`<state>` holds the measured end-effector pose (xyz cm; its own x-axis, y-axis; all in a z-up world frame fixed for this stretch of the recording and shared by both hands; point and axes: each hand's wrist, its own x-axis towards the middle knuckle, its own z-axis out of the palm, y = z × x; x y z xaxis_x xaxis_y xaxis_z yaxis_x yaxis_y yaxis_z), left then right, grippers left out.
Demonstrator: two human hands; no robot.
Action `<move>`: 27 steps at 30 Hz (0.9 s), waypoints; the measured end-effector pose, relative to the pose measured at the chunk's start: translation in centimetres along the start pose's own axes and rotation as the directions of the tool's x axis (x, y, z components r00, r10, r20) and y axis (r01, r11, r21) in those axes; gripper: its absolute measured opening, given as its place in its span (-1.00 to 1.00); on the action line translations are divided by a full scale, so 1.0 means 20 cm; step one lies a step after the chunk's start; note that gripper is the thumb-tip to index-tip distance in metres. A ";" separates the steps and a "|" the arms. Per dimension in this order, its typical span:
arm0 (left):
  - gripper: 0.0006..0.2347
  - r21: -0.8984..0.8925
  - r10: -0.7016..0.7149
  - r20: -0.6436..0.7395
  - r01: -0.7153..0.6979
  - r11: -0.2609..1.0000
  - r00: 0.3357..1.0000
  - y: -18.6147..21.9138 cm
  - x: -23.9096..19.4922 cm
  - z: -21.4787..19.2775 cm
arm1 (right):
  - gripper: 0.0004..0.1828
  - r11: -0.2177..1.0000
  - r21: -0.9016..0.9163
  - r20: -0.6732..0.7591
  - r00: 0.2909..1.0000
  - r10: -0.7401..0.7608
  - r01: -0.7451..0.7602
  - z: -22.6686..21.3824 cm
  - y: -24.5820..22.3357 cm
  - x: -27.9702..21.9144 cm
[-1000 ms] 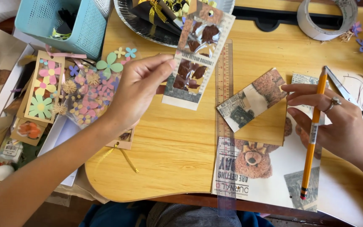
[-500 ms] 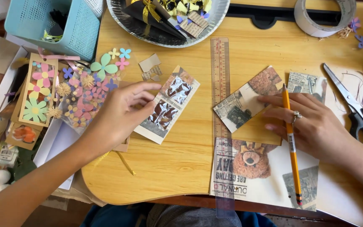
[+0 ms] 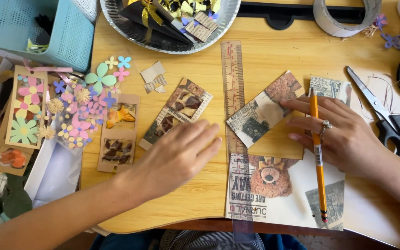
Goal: Arranging and marking paper scraps on a page using a pencil and ruler for a craft project.
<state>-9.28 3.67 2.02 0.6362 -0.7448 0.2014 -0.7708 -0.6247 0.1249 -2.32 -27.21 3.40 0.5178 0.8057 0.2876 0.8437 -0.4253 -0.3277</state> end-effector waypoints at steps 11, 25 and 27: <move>-0.64 0.083 0.380 0.076 -0.386 0.919 0.922 0.09 0.07 -0.01 | -0.78 1.000 -0.002 0.023 1.000 -0.017 0.017 0.01 0.04 0.03; -0.70 -0.107 0.374 0.300 -0.358 0.927 0.878 0.07 0.30 -0.08 | -0.61 0.969 0.247 0.273 0.959 -0.071 0.002 -0.04 0.27 0.32; -0.64 -0.121 0.385 0.296 -0.365 0.923 0.874 0.06 0.32 -0.07 | -0.57 0.969 0.235 0.329 0.944 -0.010 -0.072 -0.04 0.29 0.32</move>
<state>-6.21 -1.61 4.76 0.2694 -0.9609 -0.0636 -0.9479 -0.2762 0.1588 5.98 -24.79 4.12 0.4337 0.9008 -0.0215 0.7473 -0.3728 -0.5501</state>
